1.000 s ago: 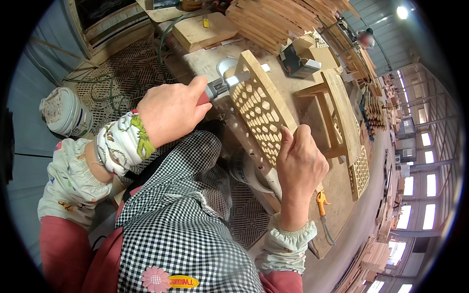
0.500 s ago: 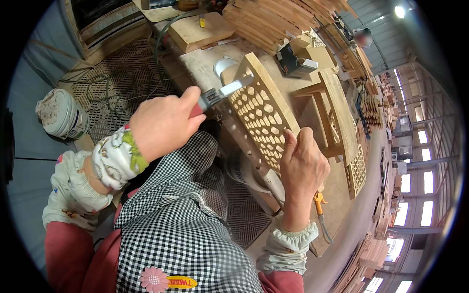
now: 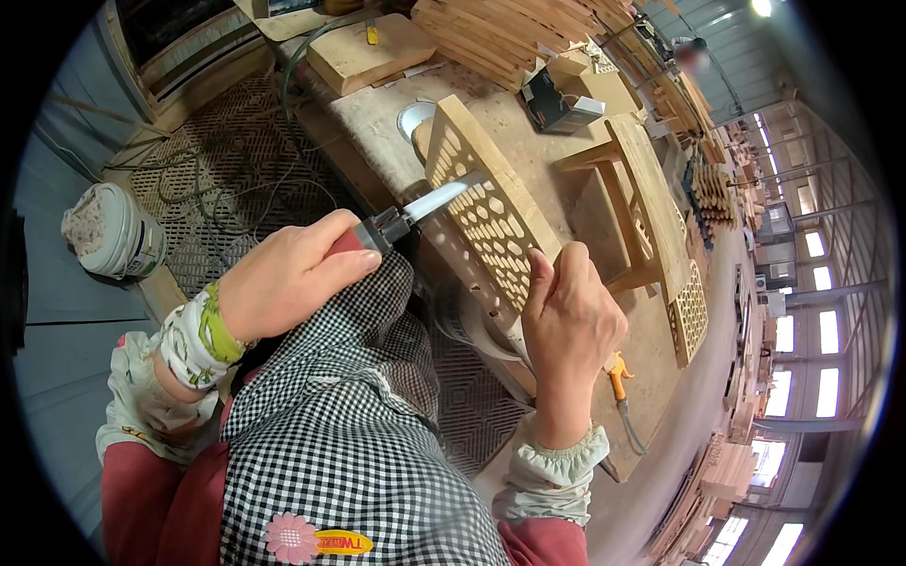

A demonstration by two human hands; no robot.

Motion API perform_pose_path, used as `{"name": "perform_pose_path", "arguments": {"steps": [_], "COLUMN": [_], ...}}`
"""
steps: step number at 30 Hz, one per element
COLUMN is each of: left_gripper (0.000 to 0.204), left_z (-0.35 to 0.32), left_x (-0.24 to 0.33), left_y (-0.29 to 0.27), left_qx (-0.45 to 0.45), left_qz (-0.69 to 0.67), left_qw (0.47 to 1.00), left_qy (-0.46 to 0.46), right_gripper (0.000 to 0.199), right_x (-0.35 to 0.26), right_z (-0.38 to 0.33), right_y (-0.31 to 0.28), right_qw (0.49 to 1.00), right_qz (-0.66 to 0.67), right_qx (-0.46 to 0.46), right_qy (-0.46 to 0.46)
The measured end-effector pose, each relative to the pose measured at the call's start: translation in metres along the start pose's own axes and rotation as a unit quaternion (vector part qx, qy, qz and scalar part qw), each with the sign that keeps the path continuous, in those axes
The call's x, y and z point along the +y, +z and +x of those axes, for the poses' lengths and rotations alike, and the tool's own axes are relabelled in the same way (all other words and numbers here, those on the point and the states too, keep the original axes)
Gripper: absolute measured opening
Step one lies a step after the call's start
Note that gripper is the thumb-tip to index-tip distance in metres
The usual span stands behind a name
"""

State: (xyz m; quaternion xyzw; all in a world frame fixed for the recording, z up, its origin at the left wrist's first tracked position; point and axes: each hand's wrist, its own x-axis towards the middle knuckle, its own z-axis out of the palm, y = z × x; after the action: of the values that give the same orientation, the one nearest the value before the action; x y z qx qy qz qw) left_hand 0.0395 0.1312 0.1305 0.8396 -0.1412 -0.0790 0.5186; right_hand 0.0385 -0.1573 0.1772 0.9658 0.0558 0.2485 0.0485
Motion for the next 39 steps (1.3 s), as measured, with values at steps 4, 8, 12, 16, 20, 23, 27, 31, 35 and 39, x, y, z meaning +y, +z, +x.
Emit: {"name": "perform_pose_path", "arguments": {"steps": [4, 8, 12, 16, 20, 23, 27, 31, 35, 39], "left_gripper": [0.033, 0.037, 0.037, 0.039, 0.038, 0.033, 0.036, 0.038, 0.03, 0.031], "left_z": [0.015, 0.024, 0.03, 0.027, 0.024, 0.021, -0.009, -0.003, 0.014, 0.023], "left_x": [-0.002, -0.004, -0.013, -0.02, -0.024, -0.022, -0.025, -0.028, -0.026, -0.027], "left_y": [-0.001, -0.004, 0.004, 0.002, 0.007, 0.015, 0.017, 0.024, 0.034, 0.037], "left_qx": [-0.095, -0.185, -0.23, -0.275, -0.259, -0.22, -0.138, -0.06, 0.024, 0.045], "left_qz": [-0.163, -0.274, -0.331, -0.395, -0.398, -0.357, -0.254, -0.139, -0.043, -0.011], "left_qw": [0.979, 0.935, 0.906, 0.862, 0.866, 0.901, 0.943, 0.981, 0.998, 0.999], "left_qy": [-0.082, -0.128, -0.131, -0.162, -0.159, -0.111, -0.167, -0.119, -0.03, -0.028], "right_gripper": [0.038, 0.037, 0.037, 0.038, 0.04, 0.041, 0.042, 0.044, 0.045, 0.045], "right_x": [0.004, 0.006, 0.006, 0.009, 0.011, 0.019, 0.028, 0.028, 0.021, 0.018], "right_z": [-0.002, 0.0, -0.001, -0.002, -0.001, 0.002, 0.007, 0.005, 0.004, 0.001], "right_y": [0.002, 0.001, 0.0, 0.0, 0.001, 0.006, 0.008, 0.009, 0.005, 0.003], "right_qw": [1.0, 1.0, 1.0, 1.0, 1.0, 1.0, 0.999, 0.999, 0.999, 0.999], "right_qz": [0.004, 0.01, 0.01, 0.016, 0.016, 0.028, 0.032, 0.038, 0.04, 0.045], "right_qx": [0.003, -0.001, -0.009, -0.007, -0.003, -0.003, -0.007, -0.004, -0.008, -0.011], "right_qy": [-0.007, -0.006, -0.006, -0.005, -0.004, -0.001, 0.008, 0.01, -0.002, 0.006]}}
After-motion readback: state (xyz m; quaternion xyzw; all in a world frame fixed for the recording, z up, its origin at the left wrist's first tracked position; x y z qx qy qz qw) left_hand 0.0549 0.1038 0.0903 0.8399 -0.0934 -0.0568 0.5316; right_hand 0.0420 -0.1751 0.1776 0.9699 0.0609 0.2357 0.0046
